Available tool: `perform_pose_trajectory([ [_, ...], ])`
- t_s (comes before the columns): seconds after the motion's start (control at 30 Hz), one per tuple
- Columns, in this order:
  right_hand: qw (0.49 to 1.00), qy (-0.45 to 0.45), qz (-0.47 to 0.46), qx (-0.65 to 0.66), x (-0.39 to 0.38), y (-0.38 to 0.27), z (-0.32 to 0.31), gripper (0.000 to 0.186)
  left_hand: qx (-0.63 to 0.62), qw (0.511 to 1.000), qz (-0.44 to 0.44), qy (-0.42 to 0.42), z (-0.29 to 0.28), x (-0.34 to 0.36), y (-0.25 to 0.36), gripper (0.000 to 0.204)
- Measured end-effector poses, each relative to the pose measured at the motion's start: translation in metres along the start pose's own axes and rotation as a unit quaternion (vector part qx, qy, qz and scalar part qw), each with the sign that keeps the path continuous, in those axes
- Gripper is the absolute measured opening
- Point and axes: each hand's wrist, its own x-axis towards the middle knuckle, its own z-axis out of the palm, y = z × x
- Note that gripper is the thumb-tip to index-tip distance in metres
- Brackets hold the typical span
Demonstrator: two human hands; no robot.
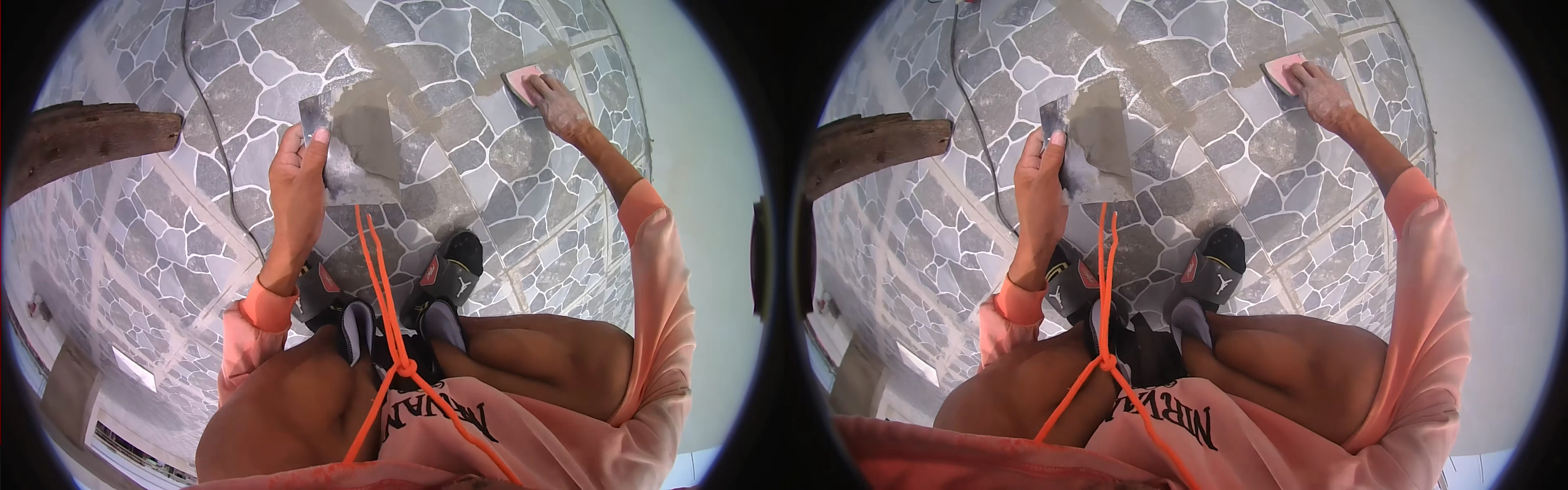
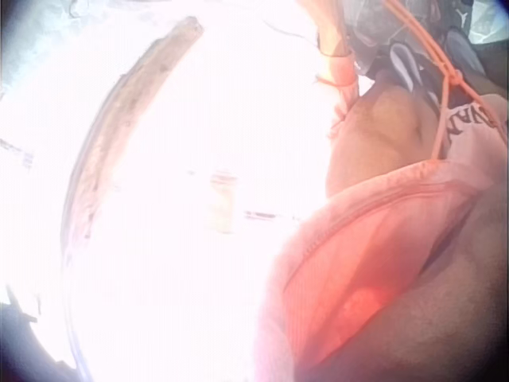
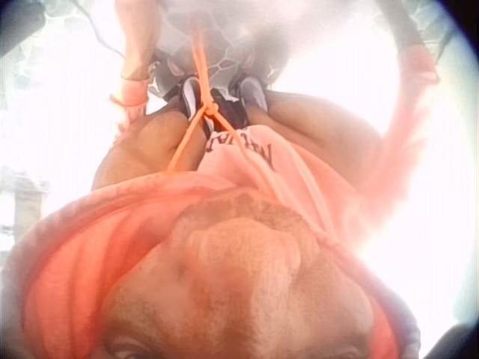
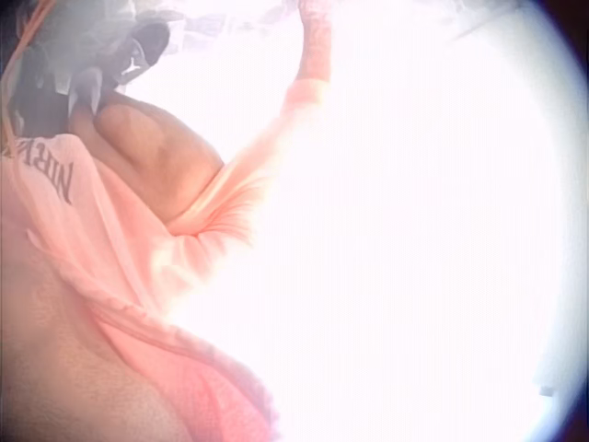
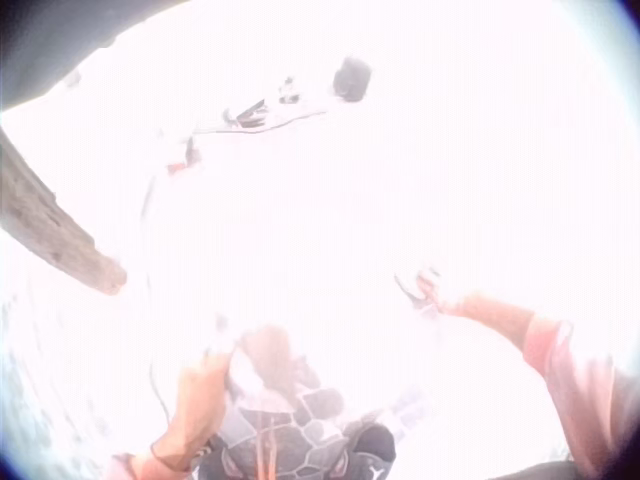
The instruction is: The person applies grout into the gaps between floor tiles using two metal scrapers.
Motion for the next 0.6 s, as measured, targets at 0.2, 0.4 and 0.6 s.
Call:
perform_pose_trajectory([
  [0.2,0.998,0.054,0.034,0.01,0.005,0.016,-0.004,0.049,0.006,0.999,0.023,0.037,0.005,-0.001,0.011,0.03],
  [0.4,0.998,-0.037,0.022,0.044,0.002,0.009,-0.013,0.047,0.009,0.999,0.019,0.047,-0.008,0.003,0.019,0.026],
  [0.6,1.0,-0.004,0.008,0.012,-0.006,0.021,0.002,0.046,-0.021,0.998,0.023,0.063,-0.002,0.002,0.02,0.025],
])
